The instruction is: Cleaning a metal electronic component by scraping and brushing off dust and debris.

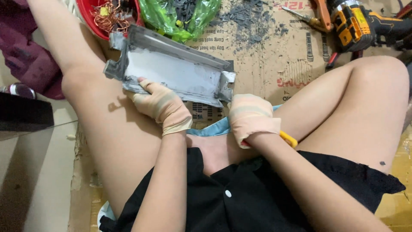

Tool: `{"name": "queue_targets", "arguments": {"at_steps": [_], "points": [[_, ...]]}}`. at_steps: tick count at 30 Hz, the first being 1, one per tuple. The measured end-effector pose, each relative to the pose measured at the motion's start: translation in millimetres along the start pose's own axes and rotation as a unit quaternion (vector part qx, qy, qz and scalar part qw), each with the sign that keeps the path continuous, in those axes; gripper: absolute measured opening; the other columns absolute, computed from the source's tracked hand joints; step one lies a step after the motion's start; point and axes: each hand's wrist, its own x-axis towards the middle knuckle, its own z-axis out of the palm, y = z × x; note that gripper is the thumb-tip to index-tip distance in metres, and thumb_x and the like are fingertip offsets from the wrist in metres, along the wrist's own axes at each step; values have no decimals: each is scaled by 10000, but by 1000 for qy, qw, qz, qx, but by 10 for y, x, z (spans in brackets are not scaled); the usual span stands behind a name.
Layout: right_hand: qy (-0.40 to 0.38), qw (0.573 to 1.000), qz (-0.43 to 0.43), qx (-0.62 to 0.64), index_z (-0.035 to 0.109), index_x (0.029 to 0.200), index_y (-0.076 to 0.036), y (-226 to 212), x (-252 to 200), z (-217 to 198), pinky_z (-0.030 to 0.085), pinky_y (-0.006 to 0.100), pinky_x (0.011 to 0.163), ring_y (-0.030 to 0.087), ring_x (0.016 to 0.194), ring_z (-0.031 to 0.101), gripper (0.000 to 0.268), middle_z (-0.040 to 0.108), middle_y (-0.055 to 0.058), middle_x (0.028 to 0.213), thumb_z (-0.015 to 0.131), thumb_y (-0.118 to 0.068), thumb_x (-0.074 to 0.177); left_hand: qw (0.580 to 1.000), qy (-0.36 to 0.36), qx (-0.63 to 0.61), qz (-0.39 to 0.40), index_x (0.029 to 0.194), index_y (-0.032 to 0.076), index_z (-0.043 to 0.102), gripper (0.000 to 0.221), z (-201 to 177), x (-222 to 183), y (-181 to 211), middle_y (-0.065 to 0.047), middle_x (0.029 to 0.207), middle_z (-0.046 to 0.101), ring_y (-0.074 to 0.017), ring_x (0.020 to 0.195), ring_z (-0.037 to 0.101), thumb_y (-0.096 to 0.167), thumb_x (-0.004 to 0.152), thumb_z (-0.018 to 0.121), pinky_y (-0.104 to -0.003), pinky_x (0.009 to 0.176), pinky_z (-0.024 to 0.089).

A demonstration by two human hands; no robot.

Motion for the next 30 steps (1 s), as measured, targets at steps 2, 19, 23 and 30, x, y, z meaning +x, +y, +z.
{"name": "queue_targets", "arguments": {"at_steps": [2, 19, 23, 30], "points": [[19, 1000, -10, -1, 807, 938, -87, -52, -9, 14, 561, 505, 822, 291, 923, 746, 361, 786, 102, 864, 871, -188, 597, 1000, -8, 8, -7, 1327, 34, 576, 403, 29, -3, -9, -227, 1231, 709, -341, 1141, 710, 276, 1004, 573, -374, 923, 605], [121, 990, -76, 16, 776, 981, -110, 393, 680, -105, 534, 461, 773, 336, 840, 719, 304, 763, 135, 905, 561, -325, 978, 691, -575, 428, 96, 1121, 270, 717, 303, -384, 312, 547, -11, 835, 739, -212, 816, 711, 398, 939, 511, -354, 807, 546], [125, 989, -62, 41, 763, 1031, -162, 383, 681, -101, 530, 476, 789, 344, 887, 715, 358, 770, 115, 960, 494, -398, 1026, 588, -339, 507, 531, 1178, 19, 585, 460, 205, 859, 175, -170, 990, 680, -360, 920, 659, 369, 901, 693, -648, 1048, 351], [73, 989, -45, 125, 705, 1081, -168, 611, 620, -148, 517, 494, 885, 374, 963, 674, 284, 732, 115, 1025, 477, -315, 994, 489, -506, 514, 491, 1178, 125, 702, 378, 692, 1084, 166, -128, 1143, 697, -366, 1145, 627, 366, 886, 688, -578, 953, 488]]}}
